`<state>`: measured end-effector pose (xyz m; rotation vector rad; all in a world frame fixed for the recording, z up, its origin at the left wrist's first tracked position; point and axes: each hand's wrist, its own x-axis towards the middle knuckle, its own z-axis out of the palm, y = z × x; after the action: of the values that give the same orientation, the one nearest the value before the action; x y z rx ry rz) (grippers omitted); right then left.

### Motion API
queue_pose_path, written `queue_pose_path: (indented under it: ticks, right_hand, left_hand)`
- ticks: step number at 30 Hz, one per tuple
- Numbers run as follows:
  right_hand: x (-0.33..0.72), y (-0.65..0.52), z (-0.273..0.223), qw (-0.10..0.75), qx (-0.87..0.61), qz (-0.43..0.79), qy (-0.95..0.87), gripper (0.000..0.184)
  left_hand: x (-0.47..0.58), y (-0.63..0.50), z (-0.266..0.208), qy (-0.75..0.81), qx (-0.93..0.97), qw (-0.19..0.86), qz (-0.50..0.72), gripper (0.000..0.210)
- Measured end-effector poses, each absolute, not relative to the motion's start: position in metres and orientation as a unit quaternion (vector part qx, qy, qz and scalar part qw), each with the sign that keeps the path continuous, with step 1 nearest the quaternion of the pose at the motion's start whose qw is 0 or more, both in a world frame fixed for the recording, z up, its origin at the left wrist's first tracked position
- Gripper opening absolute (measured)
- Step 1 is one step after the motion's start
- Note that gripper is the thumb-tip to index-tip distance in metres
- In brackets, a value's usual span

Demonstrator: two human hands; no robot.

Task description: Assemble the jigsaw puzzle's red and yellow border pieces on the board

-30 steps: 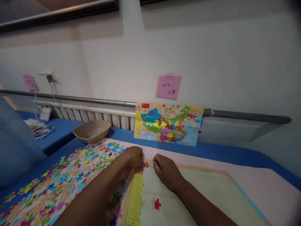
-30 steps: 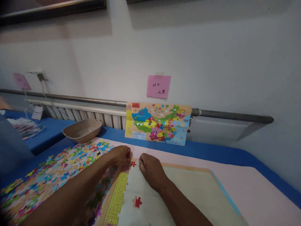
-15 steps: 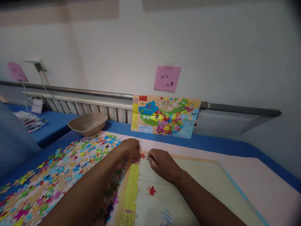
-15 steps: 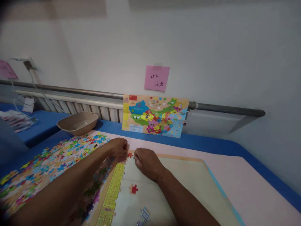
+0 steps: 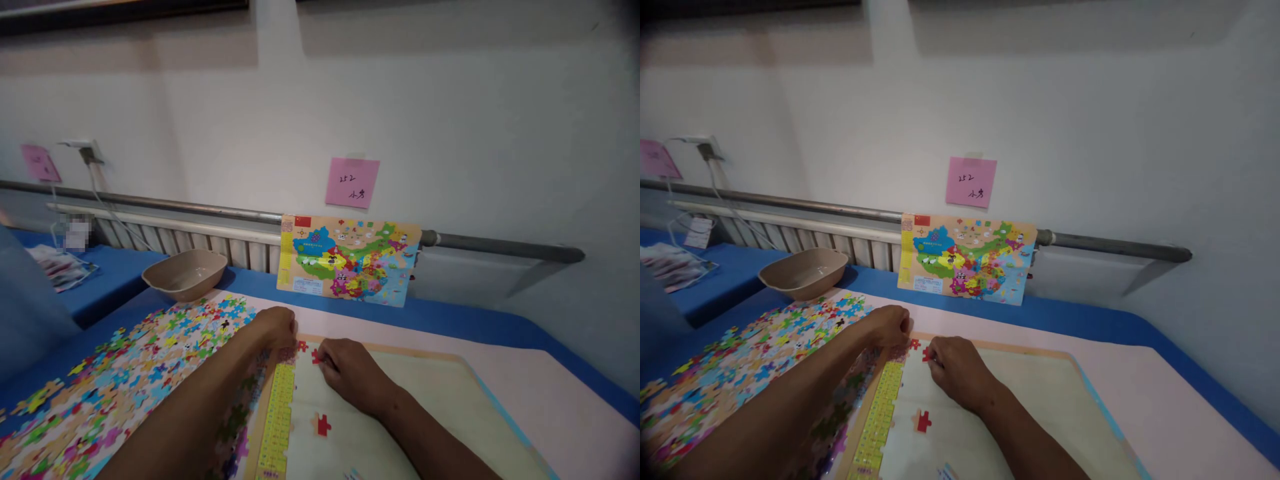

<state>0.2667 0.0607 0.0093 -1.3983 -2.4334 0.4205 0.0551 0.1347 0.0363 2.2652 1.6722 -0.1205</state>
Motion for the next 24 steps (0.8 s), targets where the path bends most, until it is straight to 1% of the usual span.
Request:
queue_pose_path:
  ticks: [6, 13, 17, 24]
  right_hand:
    - [0.2687, 0.0604, 0.0129, 0.158, -0.502, 0.173, -0.832, 0.011]
    - [0.2735, 0.0629, 0.0105, 0.175, -0.501, 0.173, -0.830, 0.013]
    - [0.2711, 0.0636, 0.0109, 0.171, -0.496, 0.178, -0.833, 0.011]
    - [0.2725, 0.0671, 0.0100, 0.151, -0.516, 0.170, -0.826, 0.017]
  left_hand:
    - [0.0548, 0.1331, 0.0361, 0.586, 0.792, 0.166, -0.037, 0.023]
    - [0.0543, 0.1335, 0.0348, 0.589, 0.790, 0.166, -0.036, 0.024]
    - [0.0543, 0.1348, 0.0349, 0.585, 0.793, 0.166, -0.043, 0.022]
    - [0.0541, 0.1353, 0.0369, 0.579, 0.797, 0.163, -0.057, 0.021]
